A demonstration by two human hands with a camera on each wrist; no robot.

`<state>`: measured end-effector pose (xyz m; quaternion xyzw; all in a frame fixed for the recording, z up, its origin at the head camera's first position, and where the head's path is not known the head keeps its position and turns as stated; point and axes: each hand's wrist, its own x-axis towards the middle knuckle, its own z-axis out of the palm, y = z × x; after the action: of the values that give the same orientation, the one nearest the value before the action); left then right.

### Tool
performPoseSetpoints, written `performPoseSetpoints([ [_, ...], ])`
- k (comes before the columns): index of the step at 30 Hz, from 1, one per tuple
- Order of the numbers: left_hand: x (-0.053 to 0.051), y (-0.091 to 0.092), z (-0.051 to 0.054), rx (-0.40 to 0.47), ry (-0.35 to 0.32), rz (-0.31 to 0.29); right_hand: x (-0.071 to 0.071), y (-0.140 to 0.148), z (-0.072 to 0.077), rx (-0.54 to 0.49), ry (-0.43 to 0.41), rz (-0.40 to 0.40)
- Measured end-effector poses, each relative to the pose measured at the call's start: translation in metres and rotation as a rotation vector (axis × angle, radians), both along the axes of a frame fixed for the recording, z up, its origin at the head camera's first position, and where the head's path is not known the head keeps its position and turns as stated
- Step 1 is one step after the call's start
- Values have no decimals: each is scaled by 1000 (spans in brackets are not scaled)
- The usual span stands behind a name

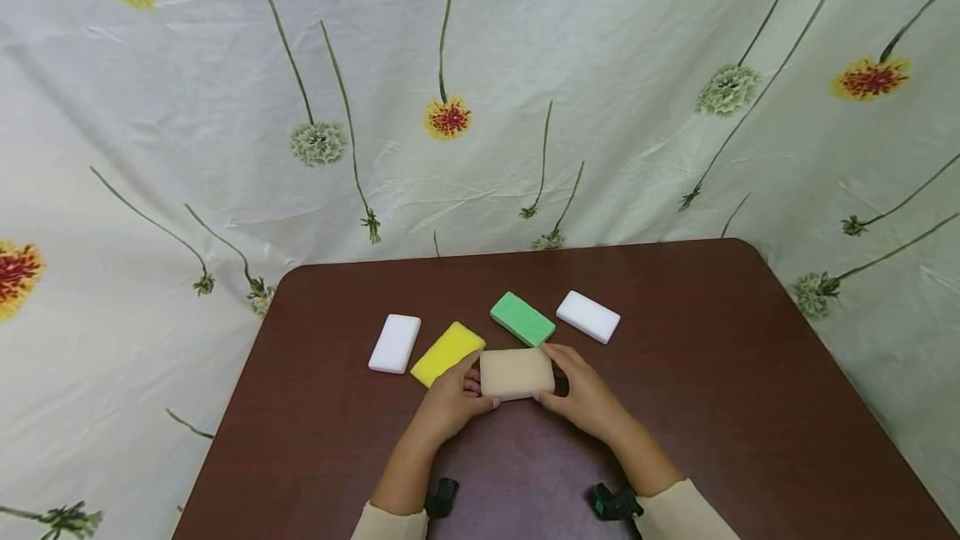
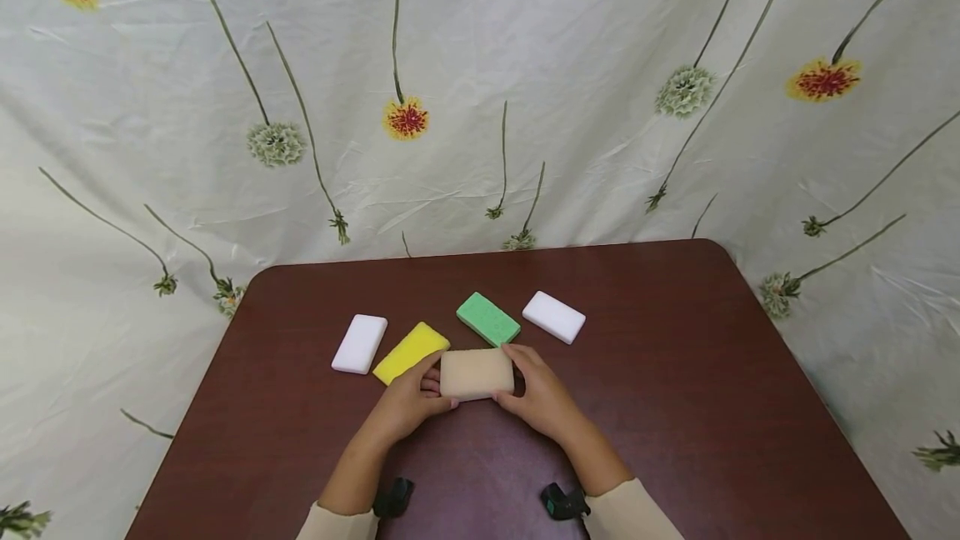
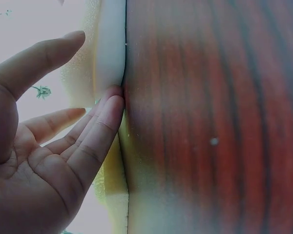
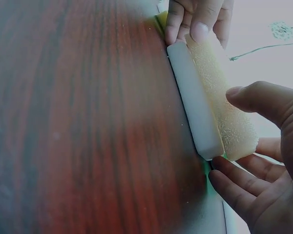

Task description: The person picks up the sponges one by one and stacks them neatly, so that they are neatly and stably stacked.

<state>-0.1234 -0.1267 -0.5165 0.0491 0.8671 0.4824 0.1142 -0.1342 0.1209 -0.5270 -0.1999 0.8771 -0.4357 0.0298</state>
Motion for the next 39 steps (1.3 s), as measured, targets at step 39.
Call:
performPoseSetpoints([
  [39,5,-1,0,47,-42,41,-1,9,-4,-150,80,-186],
])
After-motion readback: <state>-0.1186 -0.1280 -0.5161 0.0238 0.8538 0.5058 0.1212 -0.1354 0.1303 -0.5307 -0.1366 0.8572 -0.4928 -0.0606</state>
